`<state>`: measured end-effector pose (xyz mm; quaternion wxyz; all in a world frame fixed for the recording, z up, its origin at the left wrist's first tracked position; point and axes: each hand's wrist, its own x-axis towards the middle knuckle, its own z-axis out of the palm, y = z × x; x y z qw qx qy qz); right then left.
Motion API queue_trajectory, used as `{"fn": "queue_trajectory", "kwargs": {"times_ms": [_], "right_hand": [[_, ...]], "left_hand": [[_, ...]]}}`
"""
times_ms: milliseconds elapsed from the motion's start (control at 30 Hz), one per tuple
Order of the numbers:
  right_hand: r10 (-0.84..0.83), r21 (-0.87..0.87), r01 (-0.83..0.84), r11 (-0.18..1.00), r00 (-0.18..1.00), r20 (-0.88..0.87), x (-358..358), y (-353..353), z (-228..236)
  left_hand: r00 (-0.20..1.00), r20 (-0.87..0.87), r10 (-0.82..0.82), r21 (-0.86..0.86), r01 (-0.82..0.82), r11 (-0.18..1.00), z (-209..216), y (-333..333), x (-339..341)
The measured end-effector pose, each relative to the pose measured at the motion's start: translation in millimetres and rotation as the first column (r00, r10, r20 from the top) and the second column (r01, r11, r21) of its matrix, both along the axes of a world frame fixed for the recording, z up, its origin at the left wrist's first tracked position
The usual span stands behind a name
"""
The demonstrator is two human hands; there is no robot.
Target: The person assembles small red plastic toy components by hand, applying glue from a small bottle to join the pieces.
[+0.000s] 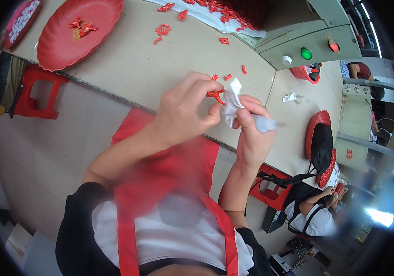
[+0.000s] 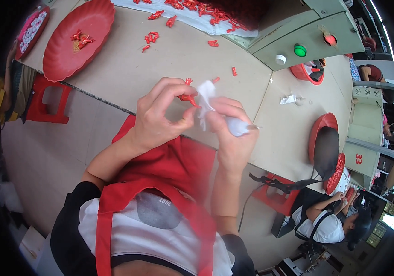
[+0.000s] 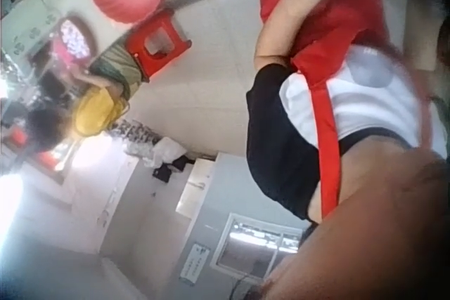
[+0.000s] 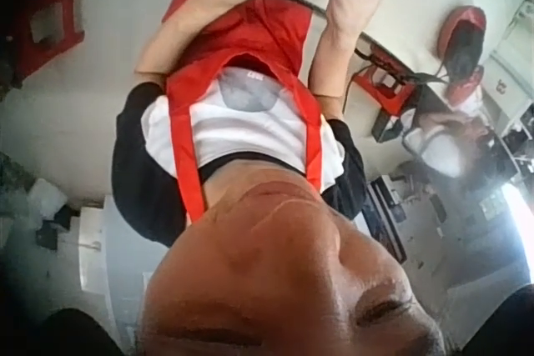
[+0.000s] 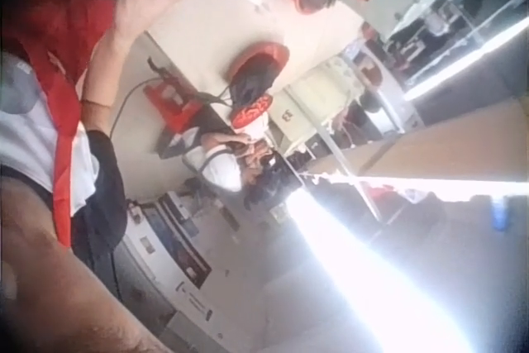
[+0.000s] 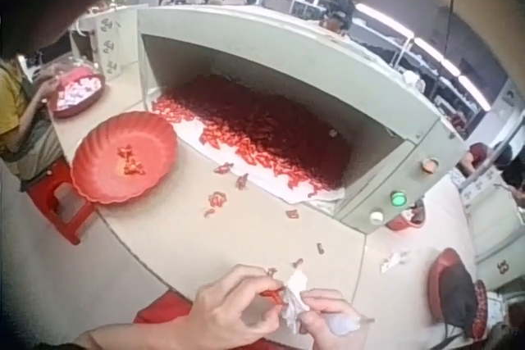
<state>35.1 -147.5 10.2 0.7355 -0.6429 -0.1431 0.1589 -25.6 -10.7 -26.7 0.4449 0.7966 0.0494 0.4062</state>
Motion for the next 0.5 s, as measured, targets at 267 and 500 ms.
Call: {"fn": "queue_trajectory", "kwargs": {"times_ms": [267,500], "right_hand": [[0.095,-0.257,-0.094,0.962,0.995,-0.008,6.6,12.2,6.6],[0.04,-0.302,-0.047,0.952,0.999,-0.031,7.5,18.0,12.5]], "left_hand": [[0.999,0.021,0.042,0.125,-0.044,0.991,-0.4,-2.0,4.8],[0.995,0.076,0.063,0.188,-0.076,0.979,-3.8,-2.8,11.6]]}}
